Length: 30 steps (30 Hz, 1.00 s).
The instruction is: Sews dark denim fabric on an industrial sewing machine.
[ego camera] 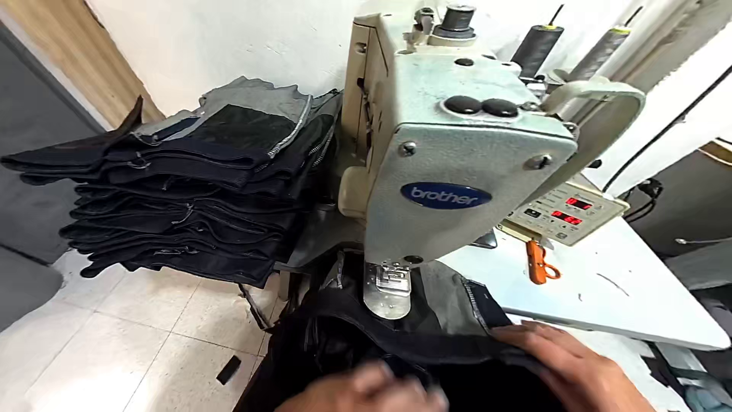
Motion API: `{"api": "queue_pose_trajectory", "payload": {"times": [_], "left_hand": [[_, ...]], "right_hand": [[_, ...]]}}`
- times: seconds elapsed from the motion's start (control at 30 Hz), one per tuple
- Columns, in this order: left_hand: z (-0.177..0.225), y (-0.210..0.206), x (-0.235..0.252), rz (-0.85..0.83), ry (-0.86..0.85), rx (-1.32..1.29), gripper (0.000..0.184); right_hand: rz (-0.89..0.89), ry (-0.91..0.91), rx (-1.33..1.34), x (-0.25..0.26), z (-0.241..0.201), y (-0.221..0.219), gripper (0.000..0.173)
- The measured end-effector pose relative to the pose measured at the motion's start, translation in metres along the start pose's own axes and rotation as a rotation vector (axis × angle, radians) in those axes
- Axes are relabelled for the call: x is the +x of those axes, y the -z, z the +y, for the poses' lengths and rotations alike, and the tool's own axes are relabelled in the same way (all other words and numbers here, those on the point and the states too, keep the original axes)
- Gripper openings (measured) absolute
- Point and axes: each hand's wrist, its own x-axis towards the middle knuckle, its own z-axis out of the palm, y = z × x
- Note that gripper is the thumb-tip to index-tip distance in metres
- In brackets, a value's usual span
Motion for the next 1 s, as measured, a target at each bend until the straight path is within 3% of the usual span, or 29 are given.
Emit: {"api": "queue_pose_trajectory", "payload": {"times": [0.07, 0.17, 0.27, 0.3, 0.37, 0.47, 0.53, 0.57, 0.63, 0.7, 0.77, 0.83, 0.9, 0.97, 1.0], "left_hand": [[-0.036, 0.019, 0.000, -0.001, 0.268, 0.140, 0.023], [-0.074, 0.033, -0.018, 0.001, 0.417, -0.176, 0.020], [-0.071, 0.095, 0.008, -0.064, 0.572, -0.487, 0.049], [-0.074, 0.105, 0.017, -0.118, 0.655, -0.513, 0.050], [-0.094, 0.077, 0.016, -0.241, 0.856, -0.477, 0.043], [-0.137, -0.005, 0.036, -0.350, 1.127, -0.575, 0.032], [-0.166, -0.068, 0.044, -0.112, 1.079, -0.519, 0.025], [-0.175, -0.093, 0.044, 0.002, 1.083, -0.551, 0.031], [-0.172, -0.102, 0.049, 0.026, 1.235, -0.758, 0.046], [-0.146, -0.072, 0.046, -0.090, 1.346, -0.939, 0.038], [-0.121, -0.057, 0.031, -0.064, 1.216, -1.079, 0.028], [-0.106, -0.044, 0.015, -0.093, 1.013, -1.053, 0.036], [-0.098, -0.031, 0.004, -0.123, 0.877, -0.723, 0.049], [-0.099, -0.017, 0.011, -0.139, 0.696, -0.356, 0.045], [-0.098, -0.011, 0.018, -0.163, 0.639, -0.250, 0.040]], "right_hand": [[0.160, -0.028, 0.189, -0.001, 0.002, -0.012, 0.027], [0.288, -0.033, 0.506, 0.014, -0.016, -0.021, 0.030], [0.116, -0.180, 0.798, 0.022, -0.049, -0.015, 0.030], [0.048, -0.256, 0.850, 0.026, -0.054, -0.021, 0.030], [0.050, -0.444, 0.775, 0.037, -0.038, -0.054, 0.030], [0.287, -0.395, 0.386, 0.083, 0.016, -0.097, 0.037], [0.385, -0.349, 0.174, 0.118, 0.033, -0.094, 0.031], [0.369, -0.391, 0.162, 0.128, 0.038, -0.092, 0.026], [0.354, -0.442, 0.169, 0.133, 0.046, -0.092, 0.014], [0.249, -0.471, 0.330, 0.113, 0.040, -0.099, 0.017], [0.241, -0.318, 0.351, 0.083, 0.024, -0.116, 0.037], [0.279, -0.179, 0.260, 0.057, 0.017, -0.127, 0.051], [0.295, -0.109, 0.004, 0.044, 0.008, -0.108, 0.042], [0.305, 0.028, -0.146, 0.046, -0.006, -0.075, 0.021], [0.283, 0.117, -0.185, 0.046, -0.020, -0.061, 0.018]]}}
